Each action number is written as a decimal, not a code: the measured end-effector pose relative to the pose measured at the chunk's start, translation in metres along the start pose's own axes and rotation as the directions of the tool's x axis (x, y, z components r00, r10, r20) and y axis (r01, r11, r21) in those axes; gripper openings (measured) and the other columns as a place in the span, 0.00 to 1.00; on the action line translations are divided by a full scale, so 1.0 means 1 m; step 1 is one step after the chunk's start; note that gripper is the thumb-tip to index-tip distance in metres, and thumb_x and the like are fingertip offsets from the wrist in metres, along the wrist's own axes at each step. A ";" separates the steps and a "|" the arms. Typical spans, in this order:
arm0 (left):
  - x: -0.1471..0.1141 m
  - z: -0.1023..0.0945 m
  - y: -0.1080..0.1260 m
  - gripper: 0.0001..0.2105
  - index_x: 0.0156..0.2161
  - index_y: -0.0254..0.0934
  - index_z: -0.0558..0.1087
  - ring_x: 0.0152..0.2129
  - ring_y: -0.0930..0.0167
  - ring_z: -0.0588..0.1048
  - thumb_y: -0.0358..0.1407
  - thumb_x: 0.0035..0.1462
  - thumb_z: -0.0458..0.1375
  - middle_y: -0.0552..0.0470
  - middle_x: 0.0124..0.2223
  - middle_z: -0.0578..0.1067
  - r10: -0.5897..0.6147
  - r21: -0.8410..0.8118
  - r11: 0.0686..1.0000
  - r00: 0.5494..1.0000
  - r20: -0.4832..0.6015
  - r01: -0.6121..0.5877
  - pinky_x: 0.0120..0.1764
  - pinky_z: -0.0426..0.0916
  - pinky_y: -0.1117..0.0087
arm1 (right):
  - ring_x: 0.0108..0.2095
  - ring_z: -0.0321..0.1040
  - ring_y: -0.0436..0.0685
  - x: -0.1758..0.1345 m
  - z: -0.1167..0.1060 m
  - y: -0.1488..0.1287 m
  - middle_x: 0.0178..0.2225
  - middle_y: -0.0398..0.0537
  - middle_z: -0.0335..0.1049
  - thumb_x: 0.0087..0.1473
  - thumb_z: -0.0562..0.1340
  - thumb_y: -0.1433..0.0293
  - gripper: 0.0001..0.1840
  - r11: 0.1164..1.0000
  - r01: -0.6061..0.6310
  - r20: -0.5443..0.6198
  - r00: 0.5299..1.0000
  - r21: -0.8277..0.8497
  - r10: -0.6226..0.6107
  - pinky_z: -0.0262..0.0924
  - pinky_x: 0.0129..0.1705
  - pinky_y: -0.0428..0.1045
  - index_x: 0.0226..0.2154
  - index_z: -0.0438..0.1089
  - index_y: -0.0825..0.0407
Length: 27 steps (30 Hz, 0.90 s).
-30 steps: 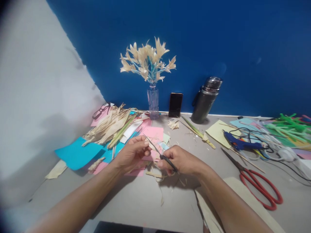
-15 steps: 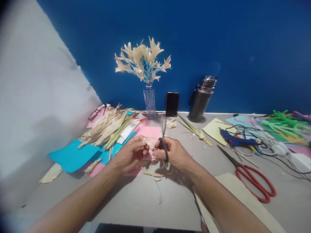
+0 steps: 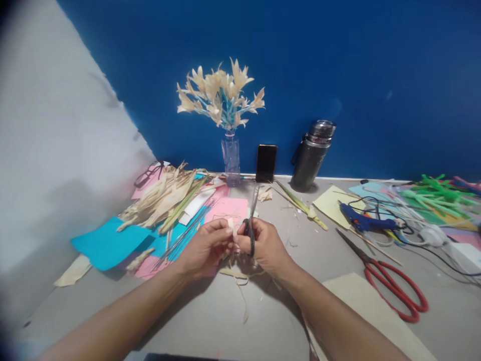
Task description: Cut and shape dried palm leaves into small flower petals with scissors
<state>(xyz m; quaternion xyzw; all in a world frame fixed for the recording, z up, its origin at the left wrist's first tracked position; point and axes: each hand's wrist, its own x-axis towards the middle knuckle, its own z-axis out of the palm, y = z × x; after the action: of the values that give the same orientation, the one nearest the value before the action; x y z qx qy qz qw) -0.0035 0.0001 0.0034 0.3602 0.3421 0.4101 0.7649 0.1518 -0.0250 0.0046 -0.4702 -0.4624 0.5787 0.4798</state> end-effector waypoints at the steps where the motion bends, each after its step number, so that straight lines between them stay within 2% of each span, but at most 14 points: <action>1: 0.000 0.000 0.001 0.12 0.25 0.34 0.67 0.17 0.77 0.69 0.34 0.43 0.68 0.54 0.22 0.71 0.005 -0.015 1.000 1.000 -0.007 -0.005 0.23 0.65 0.77 | 0.27 0.68 0.53 0.000 -0.002 0.000 0.26 0.44 0.71 0.40 0.72 0.61 0.19 0.999 -0.005 0.054 0.999 -0.032 0.007 0.61 0.29 0.47 0.29 0.67 0.53; 4: -0.001 0.001 0.008 0.12 0.25 0.35 0.66 0.17 0.77 0.67 0.33 0.43 0.67 0.56 0.21 0.70 0.051 -0.010 0.999 0.998 -0.028 -0.052 0.21 0.63 0.76 | 0.23 0.63 0.49 0.001 -0.008 0.001 0.24 0.45 0.70 0.45 0.70 0.56 0.20 0.979 0.002 0.227 0.973 -0.204 0.045 0.54 0.25 0.44 0.27 0.69 0.56; 7: -0.003 0.001 0.014 0.10 0.25 0.36 0.65 0.18 0.76 0.68 0.33 0.44 0.64 0.55 0.21 0.71 0.142 0.076 0.988 0.987 -0.079 -0.137 0.22 0.63 0.76 | 0.20 0.59 0.48 0.001 -0.011 0.005 0.22 0.46 0.69 0.51 0.64 0.51 0.23 0.955 -0.023 0.307 0.944 -0.297 0.118 0.50 0.22 0.44 0.26 0.69 0.56; 10: -0.005 0.000 0.015 0.09 0.24 0.36 0.65 0.20 0.75 0.69 0.33 0.45 0.63 0.54 0.22 0.72 0.187 0.150 0.974 0.977 -0.105 -0.171 0.23 0.63 0.76 | 0.20 0.60 0.49 -0.001 -0.008 0.007 0.21 0.46 0.69 0.51 0.63 0.49 0.25 0.953 -0.050 0.315 0.937 -0.298 0.147 0.51 0.22 0.44 0.24 0.67 0.55; 14: -0.004 -0.002 0.014 0.08 0.25 0.37 0.65 0.19 0.74 0.69 0.33 0.45 0.61 0.54 0.21 0.72 0.175 0.188 0.971 0.977 -0.122 -0.150 0.22 0.63 0.76 | 0.18 0.57 0.48 -0.002 -0.004 0.008 0.18 0.44 0.67 0.47 0.65 0.48 0.27 0.941 -0.049 0.308 0.938 -0.334 0.158 0.49 0.21 0.45 0.19 0.67 0.55; 18: -0.004 -0.004 0.014 0.06 0.25 0.37 0.65 0.20 0.73 0.70 0.32 0.45 0.60 0.53 0.21 0.72 0.182 0.221 0.963 0.977 -0.109 -0.155 0.22 0.62 0.77 | 0.18 0.54 0.47 -0.001 -0.004 0.008 0.16 0.43 0.64 0.48 0.64 0.47 0.28 0.932 -0.051 0.302 0.938 -0.360 0.168 0.47 0.21 0.45 0.17 0.66 0.55; 21: -0.004 -0.003 0.016 0.06 0.25 0.37 0.66 0.20 0.73 0.70 0.32 0.45 0.60 0.53 0.22 0.72 0.144 0.211 0.971 0.982 -0.124 -0.115 0.19 0.59 0.78 | 0.17 0.53 0.46 -0.001 -0.005 0.008 0.16 0.43 0.64 0.48 0.65 0.49 0.27 0.937 -0.076 0.295 0.938 -0.340 0.183 0.45 0.21 0.45 0.17 0.65 0.55; 27: -0.007 -0.001 0.021 0.04 0.24 0.36 0.65 0.22 0.73 0.71 0.29 0.44 0.58 0.53 0.24 0.72 0.196 0.232 0.957 0.977 -0.083 -0.173 0.22 0.62 0.77 | 0.17 0.50 0.45 -0.001 -0.010 0.009 0.15 0.42 0.62 0.49 0.67 0.53 0.25 0.949 -0.125 0.321 0.922 -0.289 0.219 0.42 0.21 0.44 0.17 0.65 0.55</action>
<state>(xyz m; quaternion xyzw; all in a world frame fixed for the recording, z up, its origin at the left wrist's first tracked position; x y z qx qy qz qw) -0.0150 0.0030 0.0215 0.4523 0.3907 0.4570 0.6587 0.1611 -0.0262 -0.0057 -0.4587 -0.5693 0.6264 0.2704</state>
